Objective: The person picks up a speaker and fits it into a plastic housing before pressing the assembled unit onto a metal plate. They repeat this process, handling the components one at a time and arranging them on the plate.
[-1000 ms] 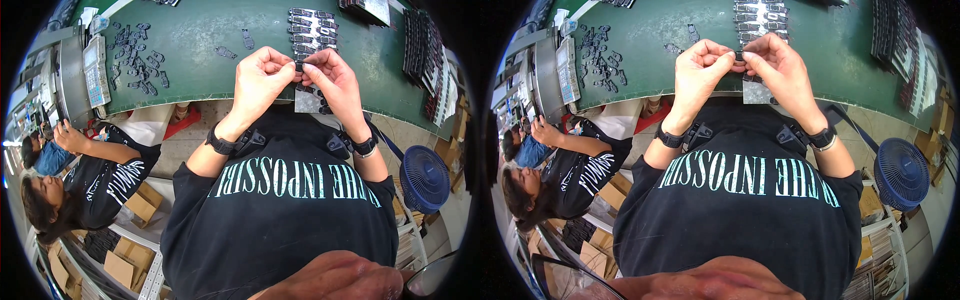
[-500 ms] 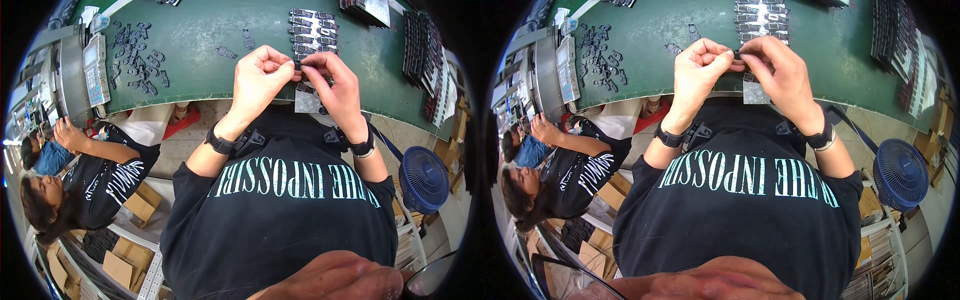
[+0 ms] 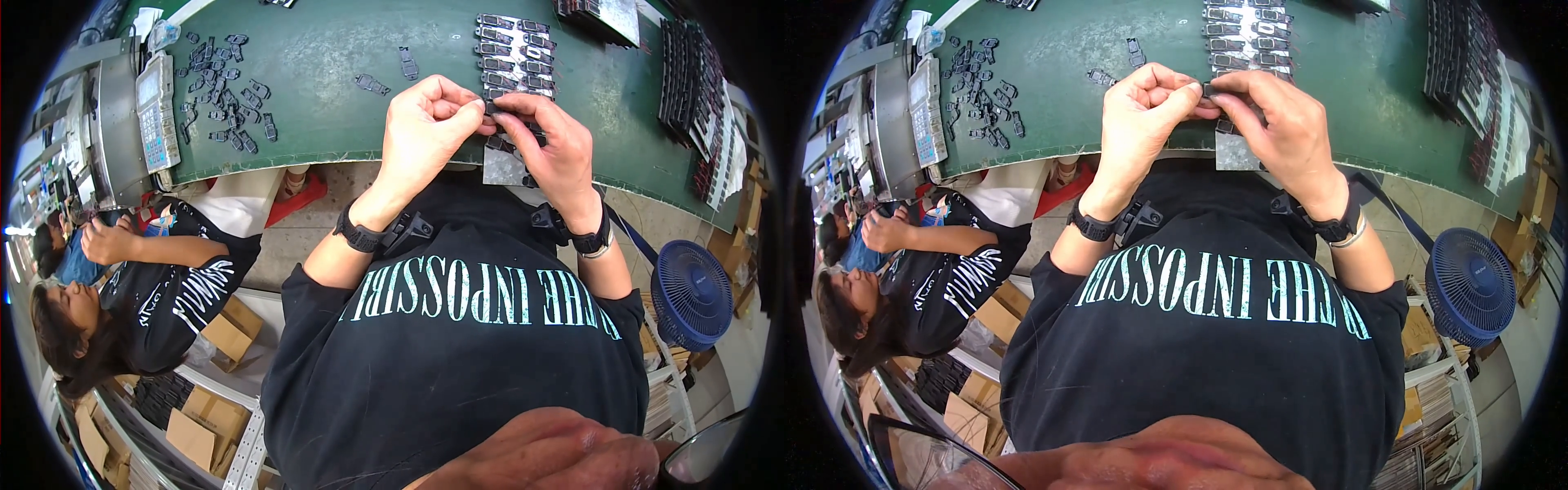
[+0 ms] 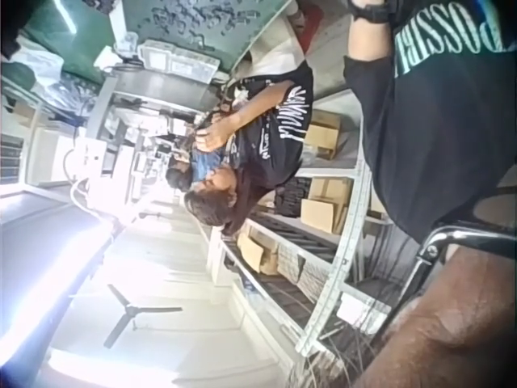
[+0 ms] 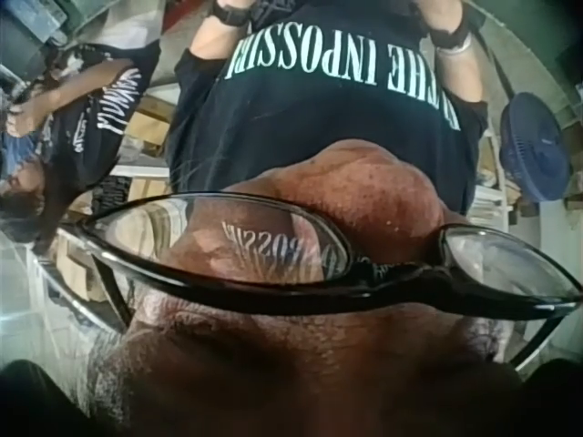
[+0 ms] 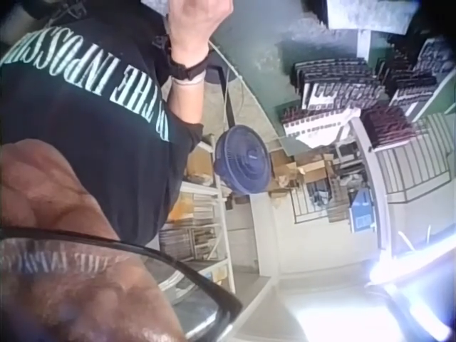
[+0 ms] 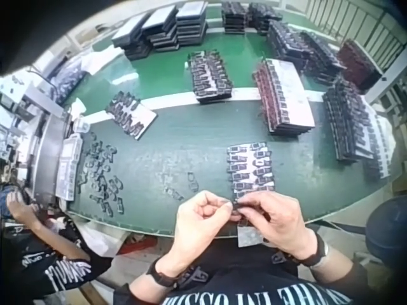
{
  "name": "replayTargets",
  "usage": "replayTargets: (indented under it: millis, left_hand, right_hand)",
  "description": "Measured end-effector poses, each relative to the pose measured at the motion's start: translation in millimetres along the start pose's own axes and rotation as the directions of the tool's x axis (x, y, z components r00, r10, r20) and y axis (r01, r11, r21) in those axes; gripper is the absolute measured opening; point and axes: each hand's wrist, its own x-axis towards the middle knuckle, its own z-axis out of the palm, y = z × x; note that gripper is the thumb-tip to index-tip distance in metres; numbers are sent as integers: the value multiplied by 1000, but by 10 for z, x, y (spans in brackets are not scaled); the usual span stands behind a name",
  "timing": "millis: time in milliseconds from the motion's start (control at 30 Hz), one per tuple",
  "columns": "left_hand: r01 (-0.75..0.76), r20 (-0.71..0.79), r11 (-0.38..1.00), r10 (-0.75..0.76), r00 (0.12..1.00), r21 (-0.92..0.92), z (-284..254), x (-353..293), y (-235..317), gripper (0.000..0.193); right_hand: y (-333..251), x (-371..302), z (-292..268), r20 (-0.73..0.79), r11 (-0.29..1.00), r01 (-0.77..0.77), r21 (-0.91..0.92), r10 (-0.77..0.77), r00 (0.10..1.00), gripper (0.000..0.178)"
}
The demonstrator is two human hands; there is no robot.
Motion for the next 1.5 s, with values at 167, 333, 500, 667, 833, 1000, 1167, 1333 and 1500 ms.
replayTargets:
  millis: [167,333,500,667,833,1000,1167,1333,1500]
  left_hand:
    - [14,1,1000,-14,1000,-27,3,-13,-12,9]
    - [-33,21,999,33,999,29,38,-57,-13,7]
    - [-67,43,989,62,997,128,77,-130,50,10]
    - [-14,65,1000,15,998,-4,20,-127,-3,14]
    - [-3,70,997,9,998,-73,16,-149,-22,14]
    - [-73,42,983,67,997,165,44,-247,35,9]
    - [-124,86,930,100,991,347,57,-301,67,8]
    - [21,144,987,-45,988,162,-4,-416,-29,10]
    - [231,109,864,-309,945,447,-51,-361,-29,11]
  right_hand:
    - [16,-15,5,-8,999,36,-30,-36,999,17]
    - [1,-20,-11,17,990,-72,118,71,997,17]
    - [-60,-10,-94,130,922,-257,290,228,965,19]
    - [-102,14,-120,203,829,-339,444,275,940,19]
    - [-107,-10,-143,300,709,-440,551,324,897,18]
    - [-108,-76,-103,221,847,-312,430,236,946,19]
    - [-219,-88,-200,204,994,-81,76,64,977,24]
    - [-259,-103,-382,346,971,-223,88,181,921,29]
    - [-181,-206,-557,52,960,-253,118,249,967,28]
